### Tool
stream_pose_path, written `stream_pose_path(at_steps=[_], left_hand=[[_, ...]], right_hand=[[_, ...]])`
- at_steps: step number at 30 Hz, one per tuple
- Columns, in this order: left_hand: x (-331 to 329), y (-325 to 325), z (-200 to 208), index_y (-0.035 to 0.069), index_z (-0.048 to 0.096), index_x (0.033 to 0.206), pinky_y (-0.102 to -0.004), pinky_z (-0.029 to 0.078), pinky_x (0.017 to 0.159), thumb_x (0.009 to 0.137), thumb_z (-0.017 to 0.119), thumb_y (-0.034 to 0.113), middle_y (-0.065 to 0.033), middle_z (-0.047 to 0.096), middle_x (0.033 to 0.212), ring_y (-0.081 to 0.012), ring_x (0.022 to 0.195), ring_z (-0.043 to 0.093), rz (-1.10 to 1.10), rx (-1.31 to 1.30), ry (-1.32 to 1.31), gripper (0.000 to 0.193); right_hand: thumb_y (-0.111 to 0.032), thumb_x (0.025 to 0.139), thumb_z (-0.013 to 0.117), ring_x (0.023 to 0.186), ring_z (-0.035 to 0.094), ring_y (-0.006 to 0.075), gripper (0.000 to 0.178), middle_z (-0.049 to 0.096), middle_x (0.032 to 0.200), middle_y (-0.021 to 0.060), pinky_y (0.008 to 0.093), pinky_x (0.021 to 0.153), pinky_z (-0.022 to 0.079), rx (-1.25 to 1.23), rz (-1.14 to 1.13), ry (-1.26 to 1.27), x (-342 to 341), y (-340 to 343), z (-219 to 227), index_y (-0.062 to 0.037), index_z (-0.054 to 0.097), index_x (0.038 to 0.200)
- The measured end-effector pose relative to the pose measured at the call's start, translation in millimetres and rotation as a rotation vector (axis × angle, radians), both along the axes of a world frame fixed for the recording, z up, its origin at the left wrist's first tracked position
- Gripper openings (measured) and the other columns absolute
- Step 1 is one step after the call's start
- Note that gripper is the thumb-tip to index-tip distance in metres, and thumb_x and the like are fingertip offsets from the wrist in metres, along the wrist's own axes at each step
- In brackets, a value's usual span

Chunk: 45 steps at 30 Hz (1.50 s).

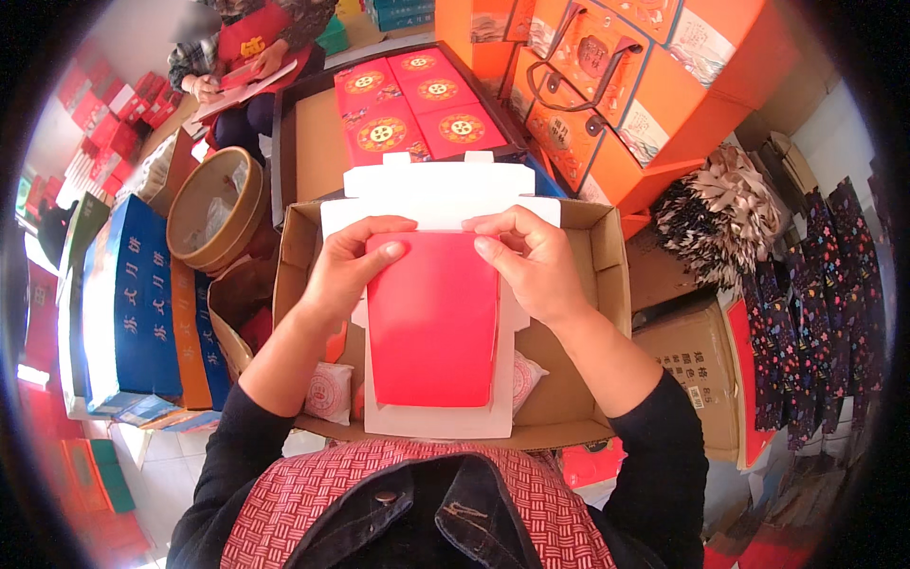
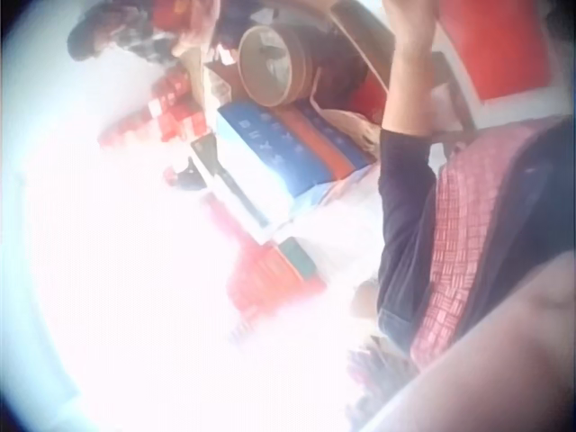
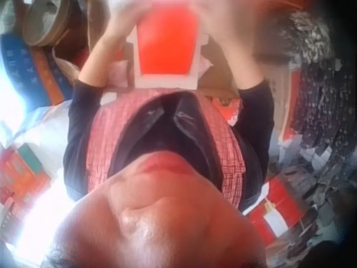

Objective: The person assembles small red boxes by folding white cardboard templates and inserting them into red sleeves. The person repeatedly picks up a template, folds it into a box shape, and slides it into a red sleeve, then places the finished box on a nearby surface.

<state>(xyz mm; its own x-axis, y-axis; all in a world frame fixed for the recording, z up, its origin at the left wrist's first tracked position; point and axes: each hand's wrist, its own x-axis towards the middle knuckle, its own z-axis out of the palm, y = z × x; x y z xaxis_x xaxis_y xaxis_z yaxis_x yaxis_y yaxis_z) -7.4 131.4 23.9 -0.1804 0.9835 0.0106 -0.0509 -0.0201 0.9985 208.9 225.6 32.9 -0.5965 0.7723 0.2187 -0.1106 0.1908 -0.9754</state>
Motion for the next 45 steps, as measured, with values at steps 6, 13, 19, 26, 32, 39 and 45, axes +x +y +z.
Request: stream_pose_path(at_steps=[6,13,19,26,32,39,45], left_hand=[[-33,3,24,-0.001,0.066,0.105,-0.0275,0.047,0.084,0.088,0.066,0.013,-0.0082,0.067,0.104,-0.0116,0.094,0.058,-0.132,0.184,0.319,0.022],[-94,-47,75,0.000,0.059,0.116,-0.0283,0.052,0.078,0.089,0.066,0.030,-0.0075,0.067,0.098,-0.0157,0.088,0.062,-0.079,0.085,0.669,0.042],[-173,-177,39,0.002,0.050,0.127,-0.0392,0.052,0.086,0.098,0.051,0.033,-0.0125,0.063,0.115,-0.0260,0.101,0.064,0.768,0.352,-0.315,0.043],[-124,-238,-41,0.009,0.044,0.133,-0.0393,0.052,0.079,0.098,0.046,0.041,-0.0113,0.057,0.125,-0.0256,0.105,0.060,0.972,0.249,-0.693,0.048],[-87,-215,-64,0.007,0.044,0.133,-0.0400,0.052,0.083,0.099,0.044,0.042,-0.0100,0.058,0.125,-0.0239,0.107,0.060,0.860,0.175,-0.874,0.049],[-96,-209,-58,0.001,0.044,0.131,-0.0378,0.047,0.094,0.100,0.043,0.039,-0.0118,0.056,0.126,-0.0221,0.111,0.057,0.861,0.277,-0.676,0.049],[-70,-183,-43,-0.003,0.043,0.131,-0.0364,0.044,0.098,0.101,0.040,0.037,-0.0129,0.053,0.130,-0.0217,0.117,0.054,0.799,0.320,-0.607,0.050]], right_hand=[[-0.005,0.089,0.061,0.092,0.061,0.0108,0.008,0.066,0.107,0.0100,0.0267,0.085,0.050,0.138,0.165,0.003,-13,4,22,0.0017,0.061,0.094],[-0.012,0.094,0.056,0.091,0.061,0.0104,0.020,0.065,0.106,0.0086,0.0256,0.083,0.049,0.292,0.147,0.078,-47,-4,54,-0.0007,0.061,0.109],[-0.010,0.096,0.052,0.082,0.060,0.0105,0.016,0.065,0.094,0.0053,0.0245,0.076,0.050,0.256,0.163,-0.079,-53,-26,49,0.0004,0.063,0.102],[-0.029,0.078,0.066,0.092,0.062,0.0394,0.040,0.063,0.097,0.0259,0.0433,0.082,0.049,0.484,0.718,-0.867,-149,-116,-38,0.0076,0.063,0.094],[-0.040,0.070,0.072,0.087,0.063,0.0408,0.048,0.066,0.089,0.0252,0.0447,0.077,0.049,0.304,0.790,-0.917,-156,-138,-42,0.0047,0.065,0.088],[-0.019,0.082,0.071,0.067,0.052,0.0077,0.022,0.060,0.074,0.0022,0.0240,0.062,0.042,0.113,0.463,-0.341,-81,-87,69,0.0007,0.062,0.082],[-0.012,0.092,0.061,0.059,0.044,0.0003,0.018,0.053,0.066,-0.0052,0.0185,0.052,0.034,0.370,-0.169,0.220,-96,-59,144,0.0005,0.062,0.079]])
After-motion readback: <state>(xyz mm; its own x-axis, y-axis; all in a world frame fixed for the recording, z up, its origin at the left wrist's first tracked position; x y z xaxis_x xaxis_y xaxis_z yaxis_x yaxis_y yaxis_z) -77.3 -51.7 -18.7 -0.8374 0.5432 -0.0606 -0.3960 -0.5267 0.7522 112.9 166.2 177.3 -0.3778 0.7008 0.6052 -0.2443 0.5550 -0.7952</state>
